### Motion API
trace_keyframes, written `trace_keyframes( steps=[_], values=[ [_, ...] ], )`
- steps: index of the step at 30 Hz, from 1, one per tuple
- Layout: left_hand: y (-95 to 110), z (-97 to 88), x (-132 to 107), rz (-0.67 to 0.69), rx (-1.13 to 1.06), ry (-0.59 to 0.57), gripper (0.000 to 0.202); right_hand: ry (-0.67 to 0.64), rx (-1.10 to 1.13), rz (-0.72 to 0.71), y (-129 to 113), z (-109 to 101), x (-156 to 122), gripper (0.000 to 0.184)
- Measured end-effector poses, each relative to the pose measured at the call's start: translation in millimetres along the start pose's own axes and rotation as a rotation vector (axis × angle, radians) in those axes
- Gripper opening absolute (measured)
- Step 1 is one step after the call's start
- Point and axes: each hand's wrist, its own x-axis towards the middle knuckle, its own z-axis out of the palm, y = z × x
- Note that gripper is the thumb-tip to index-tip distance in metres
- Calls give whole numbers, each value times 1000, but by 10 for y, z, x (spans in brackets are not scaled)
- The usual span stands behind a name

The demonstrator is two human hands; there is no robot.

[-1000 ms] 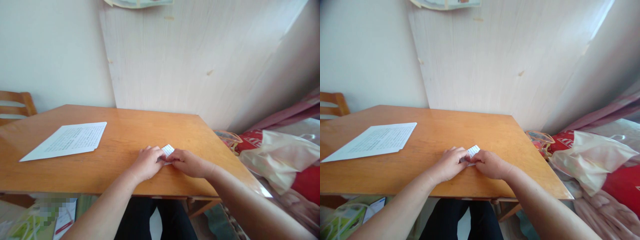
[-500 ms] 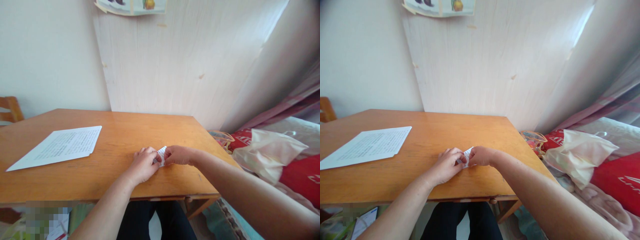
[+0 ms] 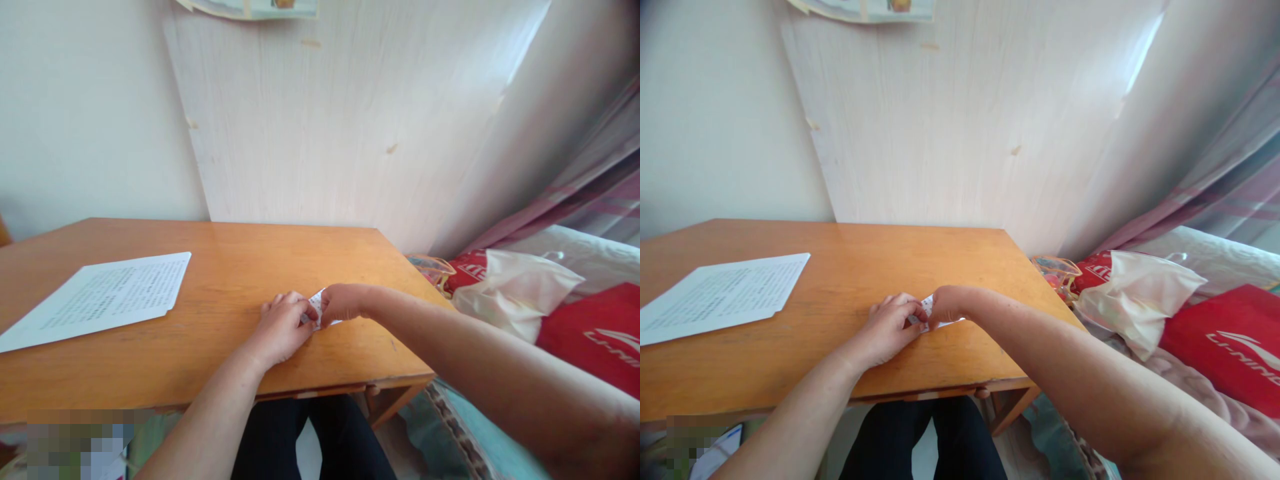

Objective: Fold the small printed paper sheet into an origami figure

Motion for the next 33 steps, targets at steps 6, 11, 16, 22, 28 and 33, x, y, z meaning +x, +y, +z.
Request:
trace_keyframes(
  steps=[6,11,16,22,28,33],
  values=[
    [-2,-24,4,12,4,-27,15,2,-67,54,29,-55,-48,19],
    [9,-50,7,11,-2,-41,15,2,-122,116,163,-118,-145,25],
    [4,-48,5,21,1,-29,13,-16,-155,138,290,-129,-167,32],
    [-5,-28,15,14,-10,-20,11,-42,-165,139,338,-155,-167,35],
    [-41,15,21,4,-5,4,10,-65,-135,135,490,-178,-168,25],
    [-40,6,-2,18,-15,1,10,-79,-69,140,613,-172,-148,17]
  ],
)
